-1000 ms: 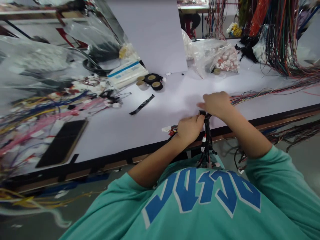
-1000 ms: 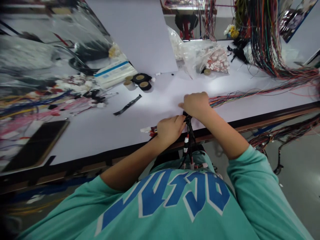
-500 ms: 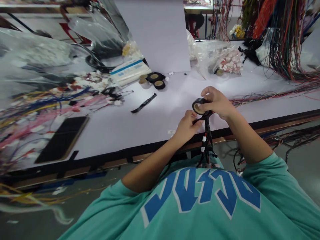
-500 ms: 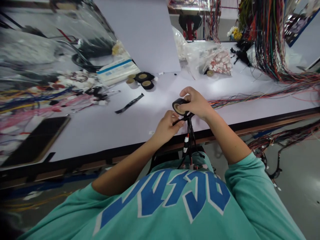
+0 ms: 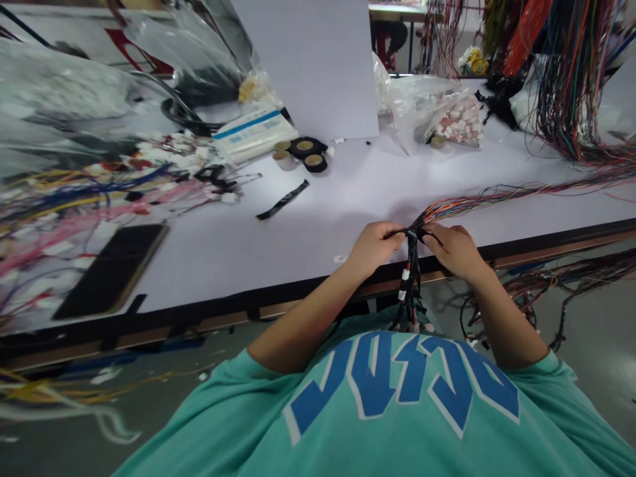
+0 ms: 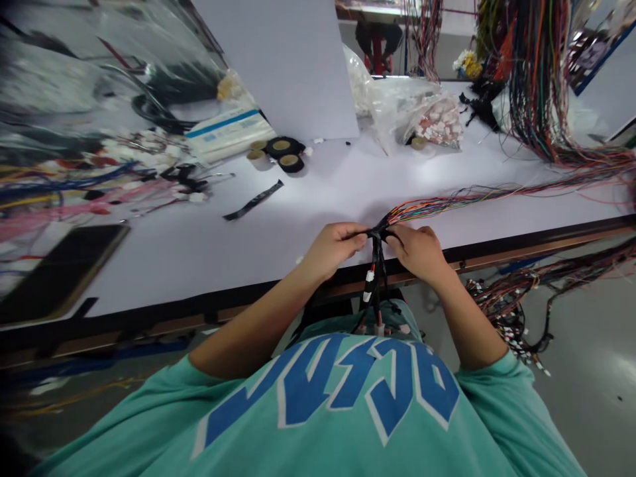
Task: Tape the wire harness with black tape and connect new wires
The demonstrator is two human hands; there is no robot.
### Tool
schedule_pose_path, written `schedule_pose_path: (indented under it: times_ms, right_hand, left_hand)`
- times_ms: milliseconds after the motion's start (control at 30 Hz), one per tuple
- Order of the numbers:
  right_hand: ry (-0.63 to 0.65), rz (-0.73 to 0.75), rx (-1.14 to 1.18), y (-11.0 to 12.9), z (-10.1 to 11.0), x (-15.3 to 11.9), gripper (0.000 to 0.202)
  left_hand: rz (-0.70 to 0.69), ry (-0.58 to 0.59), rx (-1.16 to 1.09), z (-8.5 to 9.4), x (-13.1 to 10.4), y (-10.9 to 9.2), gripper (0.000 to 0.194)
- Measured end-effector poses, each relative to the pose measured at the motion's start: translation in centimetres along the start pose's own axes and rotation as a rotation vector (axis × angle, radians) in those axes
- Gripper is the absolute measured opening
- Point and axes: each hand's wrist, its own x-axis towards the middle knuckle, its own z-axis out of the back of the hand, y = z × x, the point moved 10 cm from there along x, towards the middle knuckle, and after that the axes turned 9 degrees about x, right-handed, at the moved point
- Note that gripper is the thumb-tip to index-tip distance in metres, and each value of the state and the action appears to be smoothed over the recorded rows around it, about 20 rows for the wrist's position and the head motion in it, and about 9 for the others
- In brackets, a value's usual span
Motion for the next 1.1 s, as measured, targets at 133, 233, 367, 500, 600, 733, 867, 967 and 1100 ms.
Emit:
schedule_pose_path:
  times_ms: [133, 233, 367, 500, 600, 733, 867, 967, 1100]
  right_hand:
    - [0.04, -0.05, 0.138, -0.4, -2.1, 1.4, 0.022]
    - [0.002, -0.034, 0.524, -0.7, -2.8, 2.0, 0.023]
    - [-0.169, -0.112, 0.781, -2.7, -2.8, 2.1, 0.027]
    - [-0.334, -0.179, 0.777, -3.5, -2.4, 1.4, 0.021]
    - [-0.31, -0.162, 0.844, -2.5, -2.8, 0.9, 0.023]
    - [-0.224, -0.246, 1.081, -1.8, -3.9, 0.1, 0.021]
    - [-0.105, -0.294, 1.277, -0.7, -4.6, -0.6, 0.024]
    - [-0.127, -0.272, 1.265, -0.4, -4.4, -1.0, 0.026]
    - [-0.223, -0.29, 1.166, -1.0, -4.5, -1.1, 0.019]
  left_hand:
    - [0.046, 0.024, -0.157, -0.3, 0.3, 0.4, 0.022]
    - [0.022, 0.033, -0.141, -0.4, 0.1, 0.2, 0.02]
    - [-0.159, -0.009, 0.093, -0.1, -0.7, -1.7, 0.021]
    - [-0.191, -0.075, 0.307, 0.1, -1.2, -2.1, 0.025]
    - [-0.167, -0.127, 0.363, 0.3, -1.4, -1.8, 0.031]
    - [-0.153, -0.186, 0.52, 0.4, -2.0, -1.9, 0.033]
    - [-0.207, -0.195, 0.682, -0.2, -2.6, -2.5, 0.034]
    - [-0.252, -0.185, 0.789, -1.0, -3.0, -2.8, 0.037]
    - [-0.207, -0.072, 0.948, -1.8, -3.2, -3.2, 0.041]
